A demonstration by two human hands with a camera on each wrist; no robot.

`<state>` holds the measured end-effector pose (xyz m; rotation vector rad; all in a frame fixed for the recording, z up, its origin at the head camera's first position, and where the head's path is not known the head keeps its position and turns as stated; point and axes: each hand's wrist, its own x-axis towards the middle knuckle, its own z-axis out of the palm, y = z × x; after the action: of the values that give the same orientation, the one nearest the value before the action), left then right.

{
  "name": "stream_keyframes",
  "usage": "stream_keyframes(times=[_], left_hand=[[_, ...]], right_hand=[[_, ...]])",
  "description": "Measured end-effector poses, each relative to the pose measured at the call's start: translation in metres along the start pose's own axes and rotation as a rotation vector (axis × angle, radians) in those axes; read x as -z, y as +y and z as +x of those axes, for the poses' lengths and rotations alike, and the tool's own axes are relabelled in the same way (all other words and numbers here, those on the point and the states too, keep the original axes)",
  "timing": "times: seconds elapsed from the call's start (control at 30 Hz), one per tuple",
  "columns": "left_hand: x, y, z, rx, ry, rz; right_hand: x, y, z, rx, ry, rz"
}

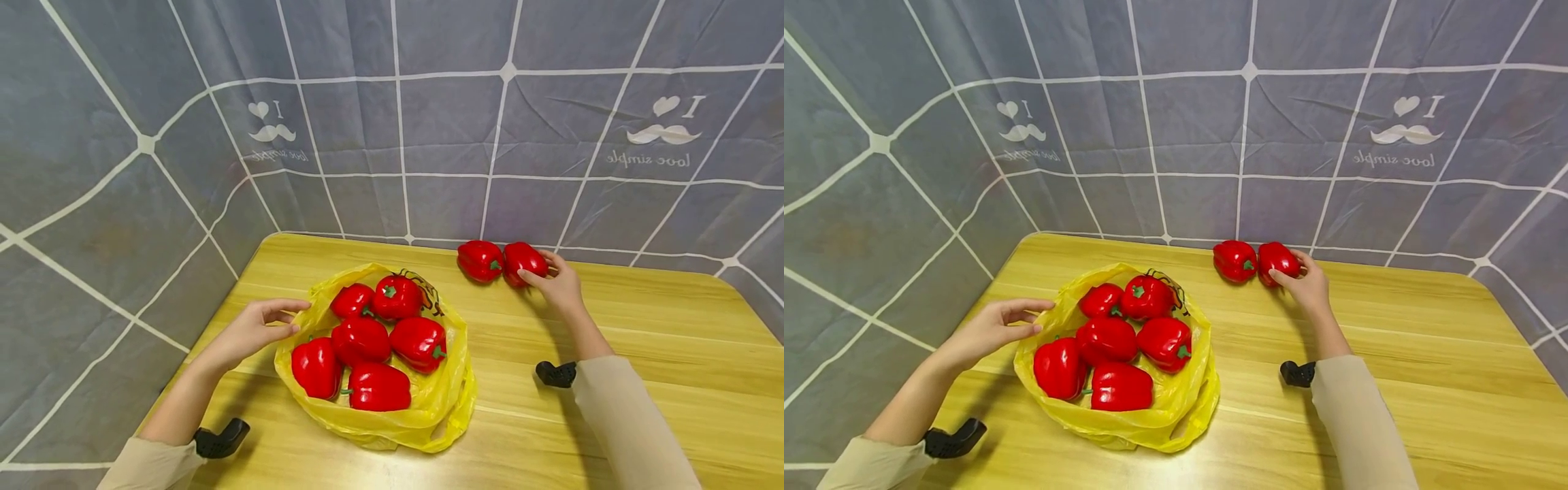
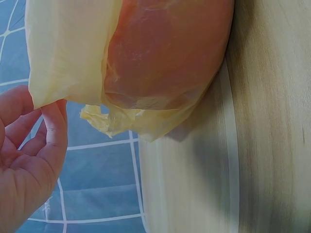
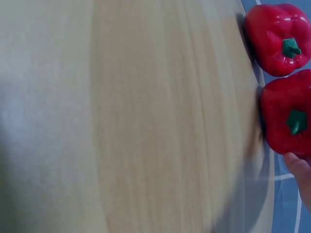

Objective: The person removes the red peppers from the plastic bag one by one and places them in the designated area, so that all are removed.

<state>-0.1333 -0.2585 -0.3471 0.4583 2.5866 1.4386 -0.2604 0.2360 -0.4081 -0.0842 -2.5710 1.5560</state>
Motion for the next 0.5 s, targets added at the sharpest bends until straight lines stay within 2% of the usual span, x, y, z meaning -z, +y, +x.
stream_keyframes(times=[0.5], left_hand=[[-0.0003,-0.0013,-0.0003,-0.005,0.007,-0.010]], right_hand=[[0.0036,0.0007,-0.0003,0.026,-0.004,-0.010]])
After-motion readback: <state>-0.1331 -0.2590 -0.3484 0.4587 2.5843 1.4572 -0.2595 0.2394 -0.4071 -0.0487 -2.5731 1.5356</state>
